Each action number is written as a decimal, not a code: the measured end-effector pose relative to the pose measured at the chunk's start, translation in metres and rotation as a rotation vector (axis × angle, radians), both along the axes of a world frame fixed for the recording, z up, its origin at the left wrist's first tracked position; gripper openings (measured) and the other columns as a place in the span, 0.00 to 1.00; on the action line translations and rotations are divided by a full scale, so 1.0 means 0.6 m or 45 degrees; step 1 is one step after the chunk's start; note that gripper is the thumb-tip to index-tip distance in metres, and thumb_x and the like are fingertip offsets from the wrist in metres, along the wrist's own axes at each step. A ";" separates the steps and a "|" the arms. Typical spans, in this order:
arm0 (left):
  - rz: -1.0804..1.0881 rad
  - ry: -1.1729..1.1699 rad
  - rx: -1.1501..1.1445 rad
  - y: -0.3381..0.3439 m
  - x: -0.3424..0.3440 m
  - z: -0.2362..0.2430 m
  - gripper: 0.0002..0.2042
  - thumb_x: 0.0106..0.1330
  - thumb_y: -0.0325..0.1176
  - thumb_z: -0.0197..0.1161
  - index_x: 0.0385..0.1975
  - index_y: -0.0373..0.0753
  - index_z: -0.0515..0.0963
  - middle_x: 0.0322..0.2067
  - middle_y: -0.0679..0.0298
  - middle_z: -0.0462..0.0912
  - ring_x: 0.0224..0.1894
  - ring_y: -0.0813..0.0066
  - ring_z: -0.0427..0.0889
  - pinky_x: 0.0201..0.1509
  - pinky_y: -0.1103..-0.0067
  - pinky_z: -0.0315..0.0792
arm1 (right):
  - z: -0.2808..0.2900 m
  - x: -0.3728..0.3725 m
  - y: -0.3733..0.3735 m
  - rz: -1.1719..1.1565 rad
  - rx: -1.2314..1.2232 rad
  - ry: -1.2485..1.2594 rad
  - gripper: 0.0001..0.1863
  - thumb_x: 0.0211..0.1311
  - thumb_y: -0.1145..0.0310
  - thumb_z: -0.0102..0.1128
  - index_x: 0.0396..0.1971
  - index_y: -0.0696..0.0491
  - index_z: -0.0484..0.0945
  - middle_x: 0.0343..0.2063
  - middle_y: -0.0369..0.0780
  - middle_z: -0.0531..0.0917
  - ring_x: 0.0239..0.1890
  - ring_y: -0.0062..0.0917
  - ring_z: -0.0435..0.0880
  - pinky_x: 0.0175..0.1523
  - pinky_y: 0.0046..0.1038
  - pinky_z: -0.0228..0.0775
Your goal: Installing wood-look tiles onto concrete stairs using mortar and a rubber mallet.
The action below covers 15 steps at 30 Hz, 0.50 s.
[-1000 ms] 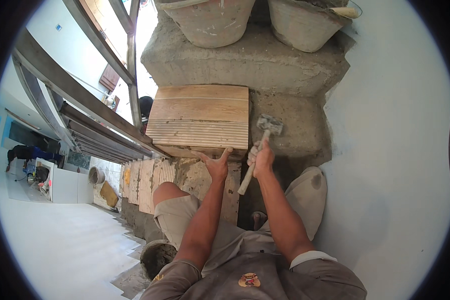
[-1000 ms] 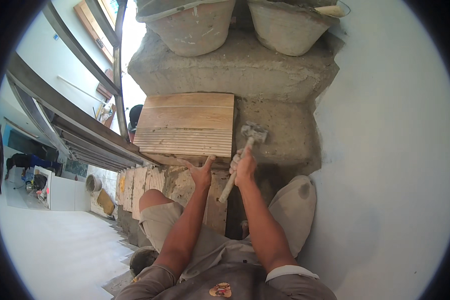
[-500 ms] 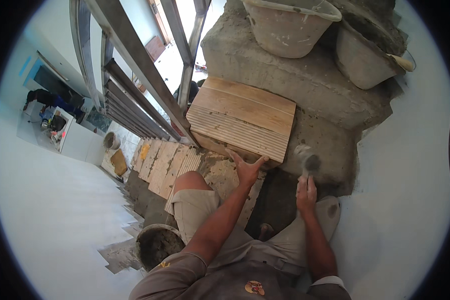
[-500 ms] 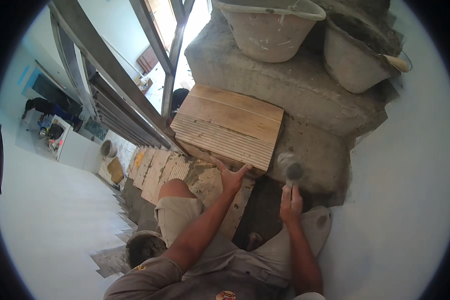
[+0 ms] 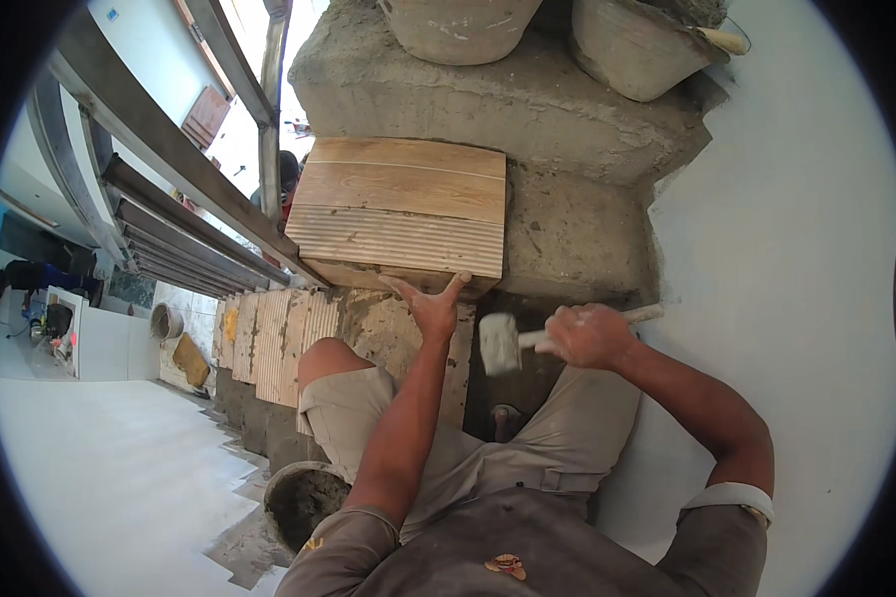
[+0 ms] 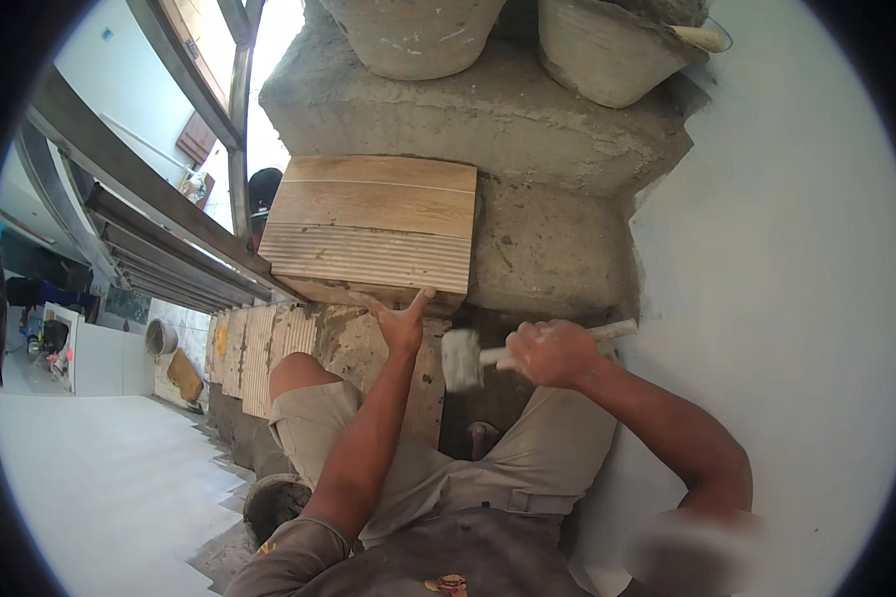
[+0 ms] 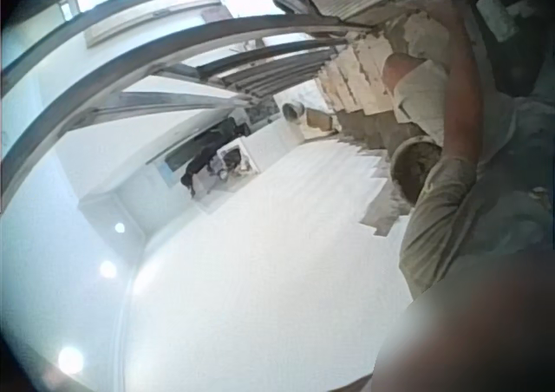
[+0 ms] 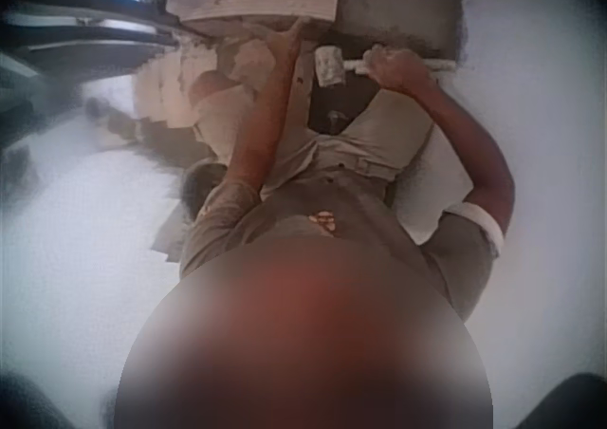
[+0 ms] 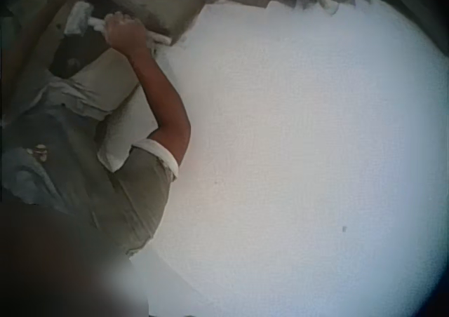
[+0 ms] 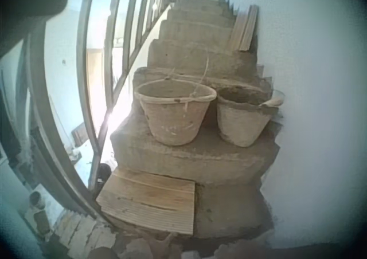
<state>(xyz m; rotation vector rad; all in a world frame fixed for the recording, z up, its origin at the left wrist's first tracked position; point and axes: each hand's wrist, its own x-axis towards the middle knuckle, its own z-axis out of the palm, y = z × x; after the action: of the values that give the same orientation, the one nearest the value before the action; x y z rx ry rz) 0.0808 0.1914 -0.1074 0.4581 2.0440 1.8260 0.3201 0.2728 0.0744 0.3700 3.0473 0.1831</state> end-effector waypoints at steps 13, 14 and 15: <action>0.015 -0.002 0.009 -0.007 -0.008 0.005 0.76 0.44 0.52 0.85 0.74 0.23 0.25 0.77 0.36 0.31 0.81 0.51 0.35 0.82 0.67 0.34 | 0.009 -0.053 0.034 0.290 -0.165 -0.143 0.26 0.66 0.37 0.53 0.31 0.47 0.75 0.24 0.41 0.81 0.25 0.37 0.86 0.25 0.40 0.76; 0.016 -0.005 0.007 -0.007 -0.002 0.006 0.76 0.44 0.52 0.85 0.74 0.23 0.25 0.77 0.36 0.31 0.81 0.51 0.35 0.82 0.67 0.34 | 0.015 -0.052 0.031 0.461 -0.260 -0.076 0.26 0.67 0.37 0.53 0.31 0.47 0.75 0.24 0.41 0.81 0.25 0.37 0.86 0.25 0.41 0.76; 0.010 -0.030 0.008 -0.006 0.003 0.005 0.76 0.44 0.52 0.85 0.74 0.23 0.25 0.77 0.36 0.31 0.81 0.51 0.35 0.82 0.67 0.34 | 0.017 -0.054 0.028 0.630 -0.352 -0.001 0.26 0.67 0.37 0.53 0.31 0.47 0.75 0.24 0.40 0.81 0.25 0.37 0.86 0.26 0.42 0.76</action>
<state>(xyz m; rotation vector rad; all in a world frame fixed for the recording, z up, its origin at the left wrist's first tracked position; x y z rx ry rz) 0.0826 0.1875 -0.1046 0.4288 2.0280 1.8340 0.2876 0.2897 0.0846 -0.4020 3.0392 -0.2143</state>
